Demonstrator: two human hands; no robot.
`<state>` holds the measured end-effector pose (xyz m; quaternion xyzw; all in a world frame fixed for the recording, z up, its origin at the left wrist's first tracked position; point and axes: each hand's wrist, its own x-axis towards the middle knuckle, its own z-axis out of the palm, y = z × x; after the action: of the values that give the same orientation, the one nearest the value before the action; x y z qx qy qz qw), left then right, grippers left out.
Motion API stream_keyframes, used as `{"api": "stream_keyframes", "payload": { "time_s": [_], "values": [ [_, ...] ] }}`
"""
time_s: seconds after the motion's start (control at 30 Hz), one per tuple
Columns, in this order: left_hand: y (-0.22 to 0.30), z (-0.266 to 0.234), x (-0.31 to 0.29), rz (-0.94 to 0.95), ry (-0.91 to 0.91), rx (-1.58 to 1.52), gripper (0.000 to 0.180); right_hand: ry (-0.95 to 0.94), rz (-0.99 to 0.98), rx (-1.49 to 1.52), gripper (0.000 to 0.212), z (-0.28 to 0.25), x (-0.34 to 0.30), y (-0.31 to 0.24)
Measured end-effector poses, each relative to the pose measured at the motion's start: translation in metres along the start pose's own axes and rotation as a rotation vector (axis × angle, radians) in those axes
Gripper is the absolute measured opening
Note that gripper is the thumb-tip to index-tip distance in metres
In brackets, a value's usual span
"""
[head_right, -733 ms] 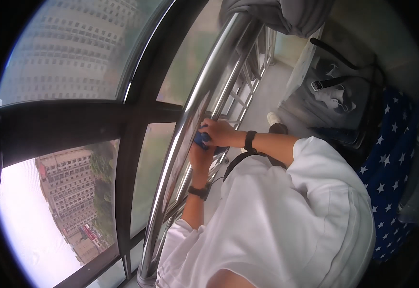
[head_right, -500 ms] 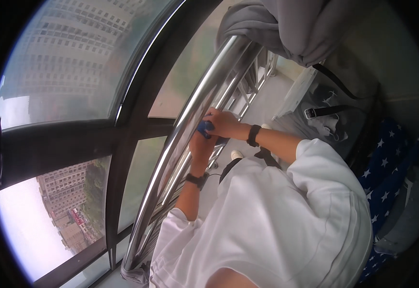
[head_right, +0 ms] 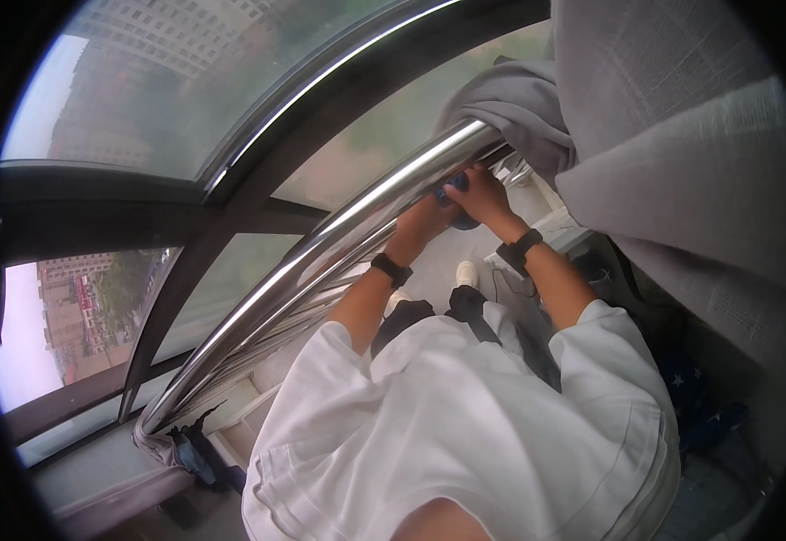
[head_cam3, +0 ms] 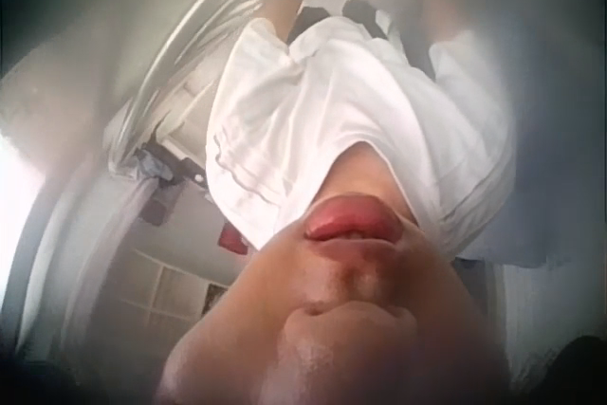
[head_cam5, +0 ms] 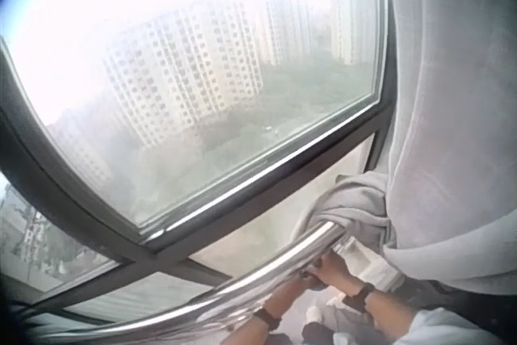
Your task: Cleaning the window frame and the floor below the window with a cloth.
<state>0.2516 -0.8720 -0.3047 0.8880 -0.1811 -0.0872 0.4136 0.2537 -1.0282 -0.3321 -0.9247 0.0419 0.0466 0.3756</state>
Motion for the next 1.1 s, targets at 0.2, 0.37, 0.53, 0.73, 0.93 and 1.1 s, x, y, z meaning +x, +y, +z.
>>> {"api": "stream_keyframes", "payload": {
  "time_s": [0.2,0.37,0.53,0.73,0.93,1.1],
  "values": [
    [-0.038,-0.005,-0.057,-0.141,0.133,0.237,0.055,-0.054,-0.162,-0.111,0.040,0.033,-0.040,-0.037],
    [-0.025,-0.049,-0.143,-0.397,0.210,0.095,0.059,-0.302,-0.325,0.095,0.047,0.055,-0.084,-0.076],
    [0.018,-0.093,-0.217,-0.290,0.421,0.202,0.066,-0.417,-0.564,0.325,0.049,0.012,-0.115,-0.139],
    [0.074,-0.127,-0.176,-0.057,0.773,0.474,0.075,-0.077,-0.858,0.426,0.054,-0.026,-0.096,-0.185],
    [0.098,-0.115,-0.101,-0.107,0.595,0.385,0.073,0.078,-0.714,0.360,0.045,-0.063,-0.061,-0.158],
    [0.129,-0.085,-0.023,0.094,0.415,0.304,0.069,0.250,-0.551,0.281,0.033,-0.121,-0.037,-0.112]
  ]
}}
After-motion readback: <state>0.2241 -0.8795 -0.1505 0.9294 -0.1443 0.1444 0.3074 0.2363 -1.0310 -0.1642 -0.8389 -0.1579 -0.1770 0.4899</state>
